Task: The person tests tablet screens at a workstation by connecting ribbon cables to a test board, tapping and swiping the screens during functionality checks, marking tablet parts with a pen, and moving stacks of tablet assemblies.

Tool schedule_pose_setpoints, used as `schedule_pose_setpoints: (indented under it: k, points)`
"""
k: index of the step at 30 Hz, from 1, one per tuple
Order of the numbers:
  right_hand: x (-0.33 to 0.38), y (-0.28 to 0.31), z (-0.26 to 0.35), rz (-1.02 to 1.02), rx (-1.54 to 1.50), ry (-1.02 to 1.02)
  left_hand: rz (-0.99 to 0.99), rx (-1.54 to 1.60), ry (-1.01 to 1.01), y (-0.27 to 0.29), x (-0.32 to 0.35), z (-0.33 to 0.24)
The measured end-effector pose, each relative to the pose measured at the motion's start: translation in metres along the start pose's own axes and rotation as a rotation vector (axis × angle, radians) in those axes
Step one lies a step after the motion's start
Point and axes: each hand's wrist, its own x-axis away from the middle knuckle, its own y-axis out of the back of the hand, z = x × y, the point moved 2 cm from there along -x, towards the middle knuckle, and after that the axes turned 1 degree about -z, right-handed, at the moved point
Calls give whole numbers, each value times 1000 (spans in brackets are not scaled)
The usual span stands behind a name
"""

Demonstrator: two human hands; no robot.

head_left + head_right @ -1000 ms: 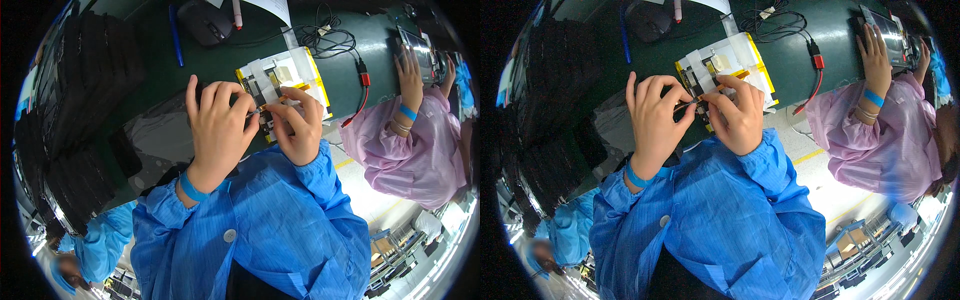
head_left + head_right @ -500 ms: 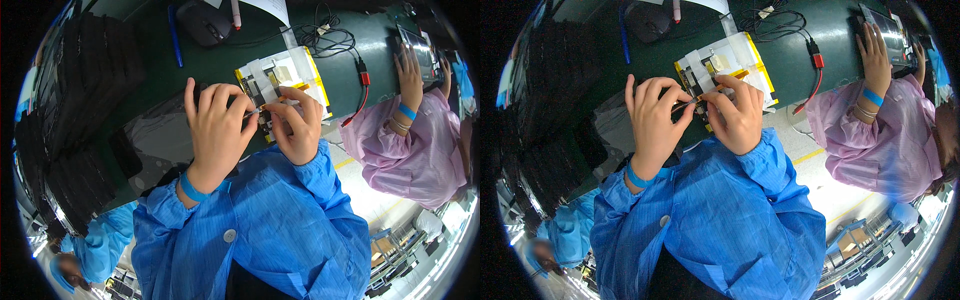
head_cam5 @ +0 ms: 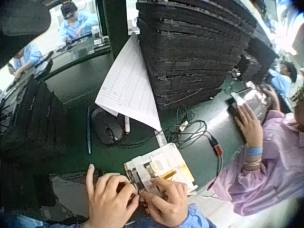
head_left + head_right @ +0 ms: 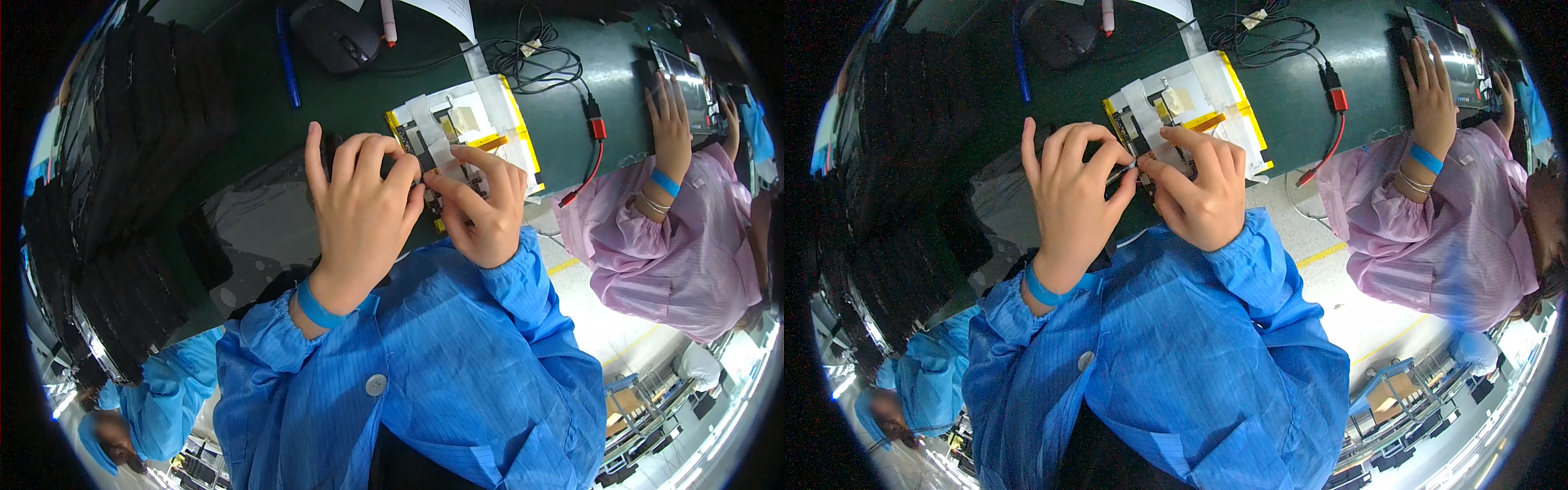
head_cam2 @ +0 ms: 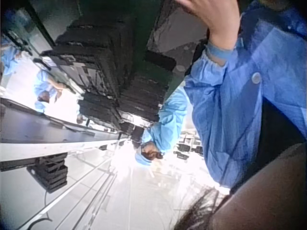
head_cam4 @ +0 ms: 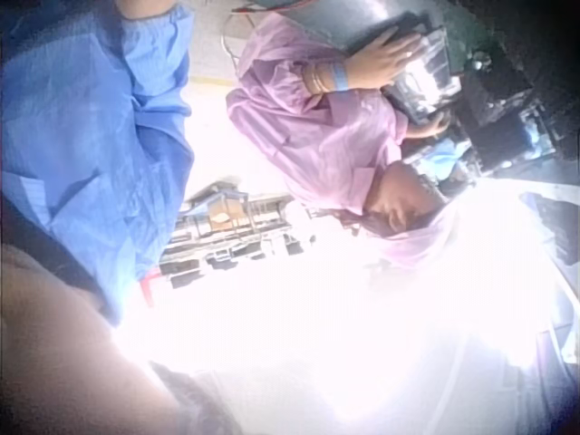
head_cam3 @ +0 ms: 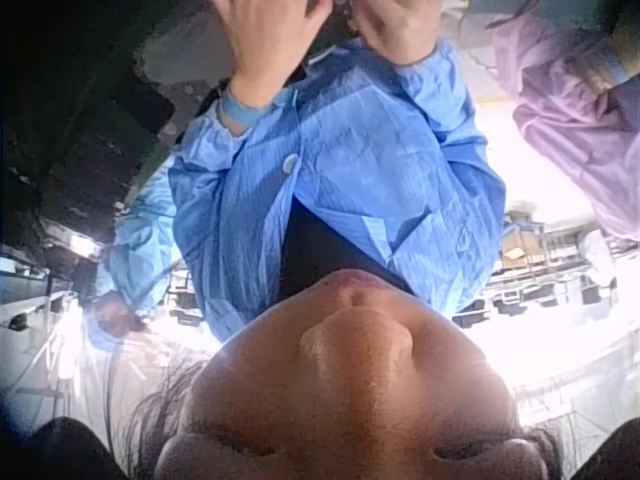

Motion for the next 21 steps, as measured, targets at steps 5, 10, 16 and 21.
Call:
schedule_pose_setpoints:
  k: [5,10,16,21]
  points:
    - [2,-1,-2,35,23,28,-6,-16,2,0,1,-1]
    - [0,-1,1,50,62,68,-11,-20,-2,-2,2,1]
    - [-6,-5,6,39,174,112,-35,70,6,-1,-1,-2]
    - [-14,10,3,73,64,64,14,143,1,5,1,-1]
